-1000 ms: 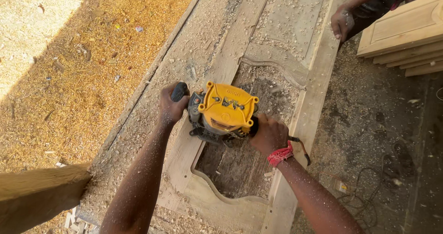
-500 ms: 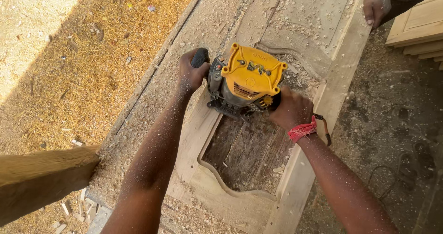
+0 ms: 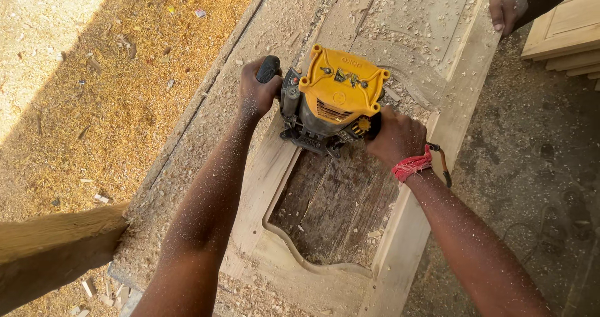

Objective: The person uses a handheld router to trim and smooth the edges and recessed panels of wooden cabinet door panels. A helper holds each panel steady while the person guides the router along the frame edges, then the finished panel is set aside and the next panel is brought to the workbench.

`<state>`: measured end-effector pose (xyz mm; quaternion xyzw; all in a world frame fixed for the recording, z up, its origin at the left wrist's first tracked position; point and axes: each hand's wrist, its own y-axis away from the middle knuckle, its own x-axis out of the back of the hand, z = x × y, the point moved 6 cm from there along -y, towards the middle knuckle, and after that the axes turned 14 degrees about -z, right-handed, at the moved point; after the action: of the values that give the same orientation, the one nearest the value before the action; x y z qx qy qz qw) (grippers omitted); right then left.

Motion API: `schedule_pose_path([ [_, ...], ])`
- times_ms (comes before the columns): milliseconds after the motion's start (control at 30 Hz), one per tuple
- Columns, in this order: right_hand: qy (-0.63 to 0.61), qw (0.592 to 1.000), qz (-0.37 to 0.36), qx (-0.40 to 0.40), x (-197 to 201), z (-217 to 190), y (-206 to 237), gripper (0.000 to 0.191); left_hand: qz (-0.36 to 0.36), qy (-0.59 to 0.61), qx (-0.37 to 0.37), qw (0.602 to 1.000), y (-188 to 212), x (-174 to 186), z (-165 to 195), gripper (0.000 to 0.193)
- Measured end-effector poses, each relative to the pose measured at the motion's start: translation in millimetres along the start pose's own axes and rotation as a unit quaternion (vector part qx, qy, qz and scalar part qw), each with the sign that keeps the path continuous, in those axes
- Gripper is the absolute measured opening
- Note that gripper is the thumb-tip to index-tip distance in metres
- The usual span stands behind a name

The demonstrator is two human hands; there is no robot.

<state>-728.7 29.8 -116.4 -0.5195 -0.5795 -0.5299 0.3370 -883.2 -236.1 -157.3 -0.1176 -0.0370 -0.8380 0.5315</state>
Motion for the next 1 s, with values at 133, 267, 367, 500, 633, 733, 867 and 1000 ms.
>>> schedule_pose_path([
  [133, 0.004, 1.0, 0.004, -0.01, 2.8, 8.6, -13.3, 0.034, 0.007, 0.019, -0.009, 1.0, -19.4, -4.9, -1.0, 0.022],
  [267, 0.015, 1.0, 0.017, 0.002, 6.8, 14.4, -31.6, 0.037, 0.018, 0.007, -0.01, 1.0, -37.2, -6.3, -4.2, 0.022],
  [367, 0.019, 1.0, -0.003, -0.011, 8.3, 23.2, -46.6, 0.04, 0.008, 0.007, -0.005, 1.0, -54.6, -10.6, -10.2, 0.019],
  [500, 0.016, 1.0, 0.001, -0.011, 14.9, 30.6, -68.1, 0.041, 0.004, 0.034, -0.008, 0.999, -79.5, -16.4, -17.2, 0.015],
  [633, -0.003, 1.0, 0.027, 0.01, 24.2, 40.2, -90.8, 0.041, 0.002, 0.041, -0.004, 0.999, -110.2, -22.0, -24.8, 0.013],
  [733, 0.015, 1.0, 0.013, -0.011, 25.0, 52.5, -111.6, 0.042, -0.004, 0.058, -0.01, 0.998, -130.1, -28.1, -30.6, 0.012],
  [867, 0.018, 1.0, 0.014, -0.007, 27.0, 66.5, -128.3, 0.04, 0.006, 0.033, -0.017, 0.999, -148.7, -34.5, -35.3, 0.011],
  [1000, 0.016, 0.999, 0.027, 0.002, 32.4, 74.3, -137.4, 0.041, 0.015, 0.022, -0.022, 0.999, -160.9, -40.2, -35.8, 0.011],
])
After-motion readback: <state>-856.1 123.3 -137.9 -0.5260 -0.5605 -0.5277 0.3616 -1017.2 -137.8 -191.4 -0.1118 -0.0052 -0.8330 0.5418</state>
